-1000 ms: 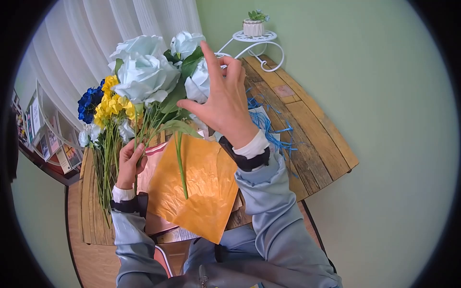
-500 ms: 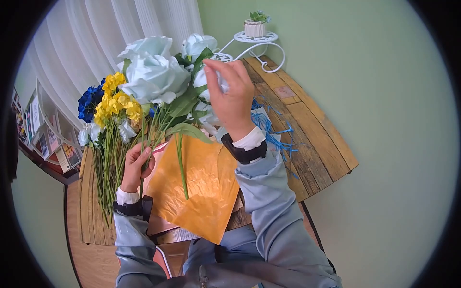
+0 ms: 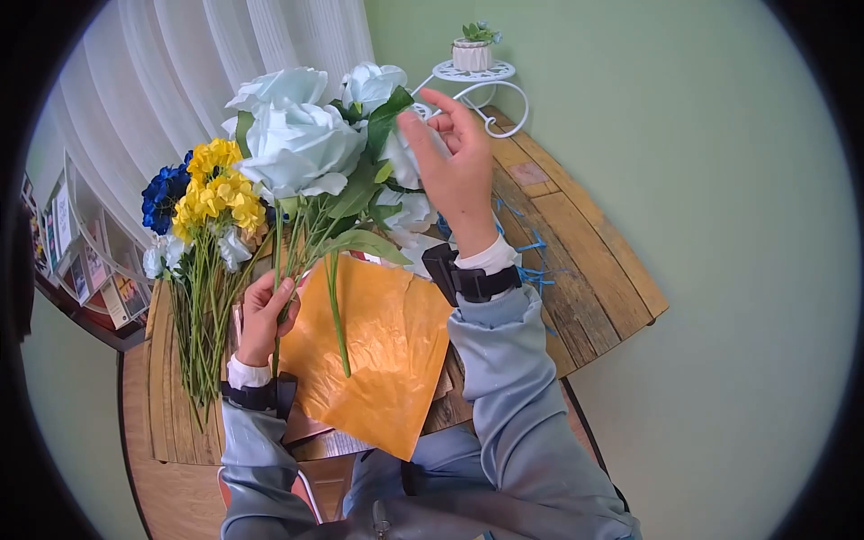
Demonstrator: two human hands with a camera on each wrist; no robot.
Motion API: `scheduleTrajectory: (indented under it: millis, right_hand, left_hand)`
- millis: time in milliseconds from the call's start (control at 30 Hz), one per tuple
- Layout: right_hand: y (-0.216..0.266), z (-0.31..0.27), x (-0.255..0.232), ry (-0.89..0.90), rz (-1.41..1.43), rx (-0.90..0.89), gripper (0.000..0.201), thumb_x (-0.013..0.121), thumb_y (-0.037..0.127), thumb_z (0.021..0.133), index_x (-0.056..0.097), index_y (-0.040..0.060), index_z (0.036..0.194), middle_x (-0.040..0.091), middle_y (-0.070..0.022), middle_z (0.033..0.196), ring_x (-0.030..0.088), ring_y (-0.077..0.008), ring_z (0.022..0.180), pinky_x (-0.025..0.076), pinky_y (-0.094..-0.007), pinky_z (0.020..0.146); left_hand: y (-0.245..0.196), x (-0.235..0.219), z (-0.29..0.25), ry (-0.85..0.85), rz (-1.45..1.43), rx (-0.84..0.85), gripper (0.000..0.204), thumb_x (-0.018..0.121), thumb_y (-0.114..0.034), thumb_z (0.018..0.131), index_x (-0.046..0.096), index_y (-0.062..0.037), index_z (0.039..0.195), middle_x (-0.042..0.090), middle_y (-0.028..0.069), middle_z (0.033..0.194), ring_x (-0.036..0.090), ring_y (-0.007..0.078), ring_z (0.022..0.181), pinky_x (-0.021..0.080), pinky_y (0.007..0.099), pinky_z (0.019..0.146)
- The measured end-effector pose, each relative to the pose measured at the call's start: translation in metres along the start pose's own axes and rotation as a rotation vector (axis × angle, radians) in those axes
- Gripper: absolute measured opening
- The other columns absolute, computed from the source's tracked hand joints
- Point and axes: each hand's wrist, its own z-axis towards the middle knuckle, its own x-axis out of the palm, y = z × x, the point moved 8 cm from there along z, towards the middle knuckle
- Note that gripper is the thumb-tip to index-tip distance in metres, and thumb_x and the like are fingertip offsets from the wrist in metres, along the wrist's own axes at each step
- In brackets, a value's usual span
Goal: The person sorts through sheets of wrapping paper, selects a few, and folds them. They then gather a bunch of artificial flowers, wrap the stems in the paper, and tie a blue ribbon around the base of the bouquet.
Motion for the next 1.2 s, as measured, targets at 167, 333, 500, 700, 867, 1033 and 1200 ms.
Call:
scheduleTrajectory:
  millis: [167, 333, 500, 700, 867, 1033, 1200]
  right_hand:
    - [0.005, -0.001, 0.001, 0.064, -0.442, -0.219, 0.057, 0.07, 0.02, 0.072, 0.05, 0.0054, 0.124, 0.052, -0.0065, 0.095, 0.054, -0.0156, 0.077, 0.045, -0.0275, 0.07]
    - [0.002, -0.002, 0.0, 0.07, -0.343, -0.026, 0.059, 0.07, 0.012, 0.073, 0.048, 0.0076, 0.128, 0.052, -0.0055, 0.095, 0.051, -0.0126, 0.087, 0.042, -0.027, 0.082]
    - [-0.013, 0.003, -0.01, 0.022, -0.33, 0.047, 0.057, 0.071, 0.018, 0.073, 0.051, 0.0069, 0.125, 0.054, -0.0026, 0.082, 0.052, -0.0119, 0.076, 0.043, -0.027, 0.072]
    - [-0.005, 0.003, -0.016, 0.058, -0.212, 0.093, 0.038, 0.066, 0.013, 0.079, 0.059, 0.0035, 0.115, 0.056, 0.0016, 0.069, 0.051, -0.0058, 0.063, 0.041, -0.0225, 0.059]
    - [-0.014, 0.005, -0.021, 0.0, 0.025, 0.153, 0.03, 0.061, 0.004, 0.084, 0.059, 0.0037, 0.115, 0.061, 0.0016, 0.074, 0.05, -0.0019, 0.064, 0.04, -0.0183, 0.058]
    - [-0.02, 0.004, -0.021, -0.098, 0.323, 0.31, 0.028, 0.061, 0.007, 0.086, 0.06, 0.003, 0.114, 0.06, 0.0026, 0.078, 0.049, 0.0003, 0.068, 0.036, -0.0157, 0.057]
    - [-0.009, 0.01, -0.023, -0.042, 0.217, 0.171, 0.042, 0.063, 0.01, 0.085, 0.052, 0.0041, 0.124, 0.058, 0.0034, 0.083, 0.055, -0.0043, 0.079, 0.042, -0.0185, 0.066]
  left_hand:
    - [0.002, 0.0, 0.0, -0.008, 0.021, 0.031, 0.015, 0.055, -0.017, 0.092, 0.06, -0.0067, 0.101, 0.047, -0.003, 0.056, 0.034, 0.0015, 0.041, 0.021, 0.0174, 0.036]
    - [0.002, -0.002, -0.002, -0.043, 0.031, 0.021, 0.015, 0.057, -0.016, 0.091, 0.061, -0.0061, 0.102, 0.048, -0.0038, 0.057, 0.036, 0.0012, 0.042, 0.023, 0.0172, 0.038]
    - [0.005, -0.004, -0.003, -0.009, 0.085, 0.018, 0.021, 0.058, -0.015, 0.09, 0.062, -0.0054, 0.108, 0.048, -0.0044, 0.057, 0.037, 0.0015, 0.043, 0.023, 0.0171, 0.039]
    - [0.001, 0.0, -0.005, 0.026, 0.07, 0.054, 0.022, 0.056, -0.014, 0.09, 0.061, -0.0011, 0.107, 0.045, -0.0067, 0.06, 0.034, 0.0015, 0.041, 0.021, 0.0174, 0.037]
    - [-0.004, 0.001, -0.006, 0.01, 0.054, 0.057, 0.023, 0.056, -0.015, 0.09, 0.06, 0.0, 0.108, 0.043, -0.006, 0.055, 0.032, 0.0016, 0.04, 0.02, 0.0176, 0.037]
    - [-0.009, 0.003, -0.004, 0.054, -0.006, 0.068, 0.026, 0.057, -0.014, 0.09, 0.06, -0.0002, 0.112, 0.04, -0.0072, 0.061, 0.036, 0.002, 0.044, 0.021, 0.0178, 0.037]
    - [-0.013, 0.011, -0.003, -0.003, -0.02, 0.062, 0.021, 0.055, -0.017, 0.091, 0.06, -0.0024, 0.106, 0.041, -0.0054, 0.056, 0.032, 0.0023, 0.04, 0.019, 0.0186, 0.036]
